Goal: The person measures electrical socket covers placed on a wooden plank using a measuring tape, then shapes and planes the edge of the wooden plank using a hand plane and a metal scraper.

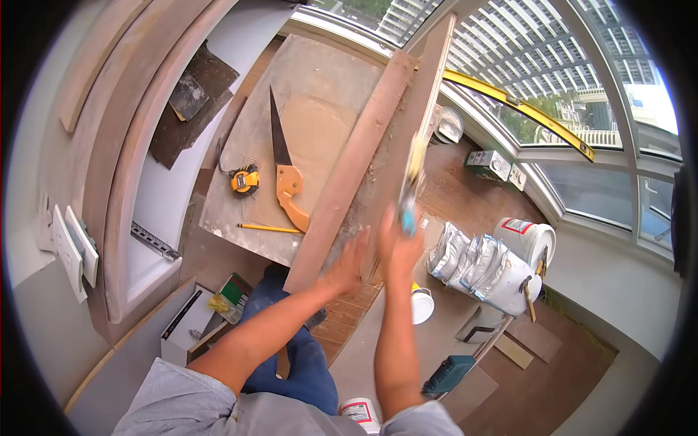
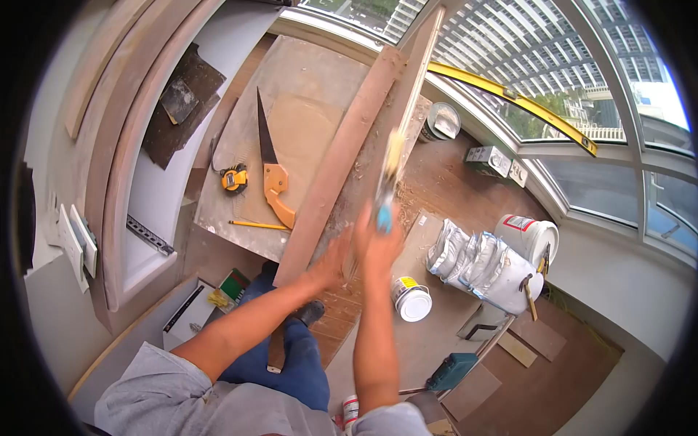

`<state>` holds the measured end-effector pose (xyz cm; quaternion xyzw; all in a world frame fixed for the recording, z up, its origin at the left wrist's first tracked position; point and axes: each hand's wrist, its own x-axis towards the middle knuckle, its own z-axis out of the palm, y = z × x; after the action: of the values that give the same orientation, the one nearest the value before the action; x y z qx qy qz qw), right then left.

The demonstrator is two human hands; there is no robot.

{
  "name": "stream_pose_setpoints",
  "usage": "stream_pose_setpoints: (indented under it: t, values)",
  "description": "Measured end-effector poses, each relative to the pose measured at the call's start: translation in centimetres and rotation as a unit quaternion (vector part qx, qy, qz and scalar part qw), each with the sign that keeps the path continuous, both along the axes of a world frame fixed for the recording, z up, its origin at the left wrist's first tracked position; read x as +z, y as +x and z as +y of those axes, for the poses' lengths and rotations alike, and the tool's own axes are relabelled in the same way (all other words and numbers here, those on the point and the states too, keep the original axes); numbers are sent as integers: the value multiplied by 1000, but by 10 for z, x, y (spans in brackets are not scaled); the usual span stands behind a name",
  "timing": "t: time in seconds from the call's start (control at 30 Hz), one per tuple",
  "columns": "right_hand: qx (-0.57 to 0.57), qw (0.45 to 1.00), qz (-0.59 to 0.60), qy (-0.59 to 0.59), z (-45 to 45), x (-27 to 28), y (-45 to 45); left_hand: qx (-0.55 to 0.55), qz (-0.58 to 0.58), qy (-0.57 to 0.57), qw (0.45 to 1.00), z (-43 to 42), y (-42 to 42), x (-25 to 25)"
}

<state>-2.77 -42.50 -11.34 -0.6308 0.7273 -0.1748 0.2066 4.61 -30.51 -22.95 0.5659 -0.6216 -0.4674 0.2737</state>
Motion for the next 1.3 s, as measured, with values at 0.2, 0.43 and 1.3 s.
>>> stream_pose_setpoints:
  t: [0.2, 0.43, 1.3]
  values:
    - [-43, 997, 31, 50, 70, 6, -5, 33, 2, -31, 999, 1, -5, -2]
    - [-9, 991, 130, -6, -248, -13, 31, 20, 12, 31, 999, -6, 7, 16]
    - [-7, 1000, -13, -16, 177, 12, -24, 36, 0, -41, 999, 0, -1, 2]
